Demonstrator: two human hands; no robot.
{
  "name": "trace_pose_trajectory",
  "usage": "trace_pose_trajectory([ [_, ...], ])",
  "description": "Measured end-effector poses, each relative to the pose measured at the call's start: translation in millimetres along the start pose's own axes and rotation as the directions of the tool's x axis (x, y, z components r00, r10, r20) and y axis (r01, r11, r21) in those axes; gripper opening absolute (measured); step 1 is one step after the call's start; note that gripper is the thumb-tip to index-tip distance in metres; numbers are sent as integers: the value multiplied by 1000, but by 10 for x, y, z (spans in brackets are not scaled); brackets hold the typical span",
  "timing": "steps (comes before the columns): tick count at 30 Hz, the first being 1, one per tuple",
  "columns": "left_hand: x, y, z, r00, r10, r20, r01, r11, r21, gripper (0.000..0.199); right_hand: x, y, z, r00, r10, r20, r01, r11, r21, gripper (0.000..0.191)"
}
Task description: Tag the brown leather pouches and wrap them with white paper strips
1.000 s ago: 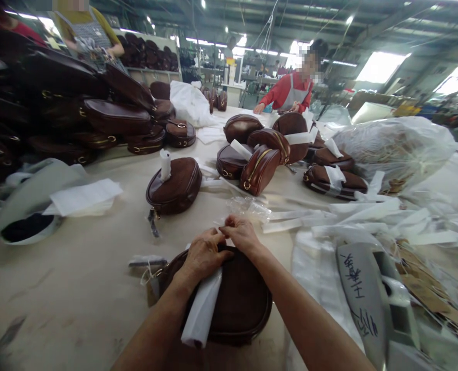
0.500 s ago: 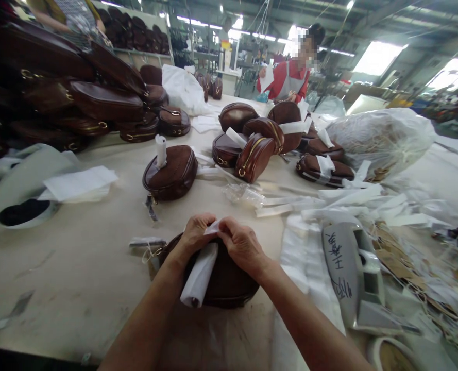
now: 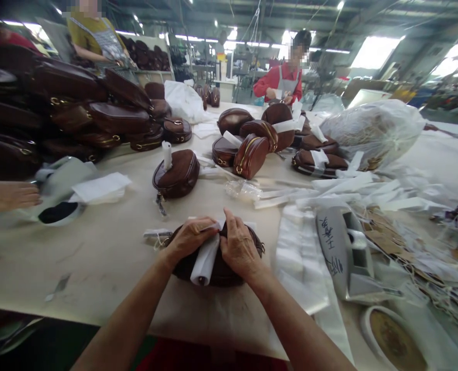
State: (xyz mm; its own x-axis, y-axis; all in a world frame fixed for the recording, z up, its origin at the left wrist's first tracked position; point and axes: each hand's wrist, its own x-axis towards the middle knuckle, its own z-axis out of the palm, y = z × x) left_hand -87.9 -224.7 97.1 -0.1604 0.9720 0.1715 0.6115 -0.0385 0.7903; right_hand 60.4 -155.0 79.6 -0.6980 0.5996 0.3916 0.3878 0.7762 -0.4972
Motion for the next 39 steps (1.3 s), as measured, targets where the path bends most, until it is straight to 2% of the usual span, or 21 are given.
trace_pose_trajectory([
  [4, -221, 18, 16, 995, 85, -49, -80, 992, 101, 24, 14, 5, 21, 999, 32, 32, -32, 999, -11, 67],
  [6, -323, 35, 5, 989, 141, -39, -134, 980, 147, 25, 25, 9, 31, 997, 56, 43, -56, 998, -8, 62],
  [8, -425, 69, -43, 984, 175, 35, -178, 971, 159, 27, 36, 19, 17, 997, 69, 31, -69, 997, 16, 58],
  [10, -521, 101, -117, 969, 186, 160, -213, 962, 170, 33, 33, 31, -43, 999, 49, 14, -50, 996, 76, 50],
  [11, -563, 107, -151, 954, 193, 229, -237, 954, 183, 43, 22, 37, -94, 1000, 22, 15, -23, 992, 121, 43],
  [13, -628, 87, -189, 914, 221, 339, -306, 925, 224, 78, -31, 45, -223, 996, -76, 50, 64, 976, 209, 28],
  [14, -649, 60, -185, 902, 242, 358, -343, 905, 252, 91, -74, 45, -291, 987, -143, 79, 121, 964, 235, 23],
  [15, -664, 25, -168, 895, 269, 355, -377, 882, 283, 95, -126, 43, -353, 970, -215, 112, 184, 953, 242, 22],
  [18, -675, -78, -82, 879, 363, 308, -465, 794, 392, 76, -309, 17, -448, 895, -391, 216, 371, 920, 127, 52],
  [20, -671, -109, -43, 858, 401, 322, -512, 721, 467, 61, -418, -7, -425, 865, -422, 271, 443, 896, -18, 66],
  [23, -669, -123, -22, 828, 420, 370, -560, 610, 561, 47, -524, -16, -317, 843, -432, 321, 504, 843, -187, 62],
  [26, -687, -171, 34, 788, 488, 375, -602, 486, 634, 43, -586, 50, -195, 813, -494, 308, 571, 781, -252, 59],
  [30, -731, -237, 150, 755, 571, 322, -594, 388, 705, 41, -647, 188, -68, 795, -559, 236, 606, 740, -291, 55],
  [33, -741, -210, 166, 743, 581, 333, -602, 360, 713, 44, -666, 248, -46, 786, -565, 250, 617, 736, -277, 60],
  [36, -740, -158, 143, 728, 600, 332, -611, 348, 711, 49, -670, 243, -125, 768, -563, 307, 634, 738, -232, 63],
  [39, -741, -181, 161, 731, 604, 319, -596, 337, 729, 55, -619, 212, -294, 741, -569, 357, 641, 757, -126, 64],
])
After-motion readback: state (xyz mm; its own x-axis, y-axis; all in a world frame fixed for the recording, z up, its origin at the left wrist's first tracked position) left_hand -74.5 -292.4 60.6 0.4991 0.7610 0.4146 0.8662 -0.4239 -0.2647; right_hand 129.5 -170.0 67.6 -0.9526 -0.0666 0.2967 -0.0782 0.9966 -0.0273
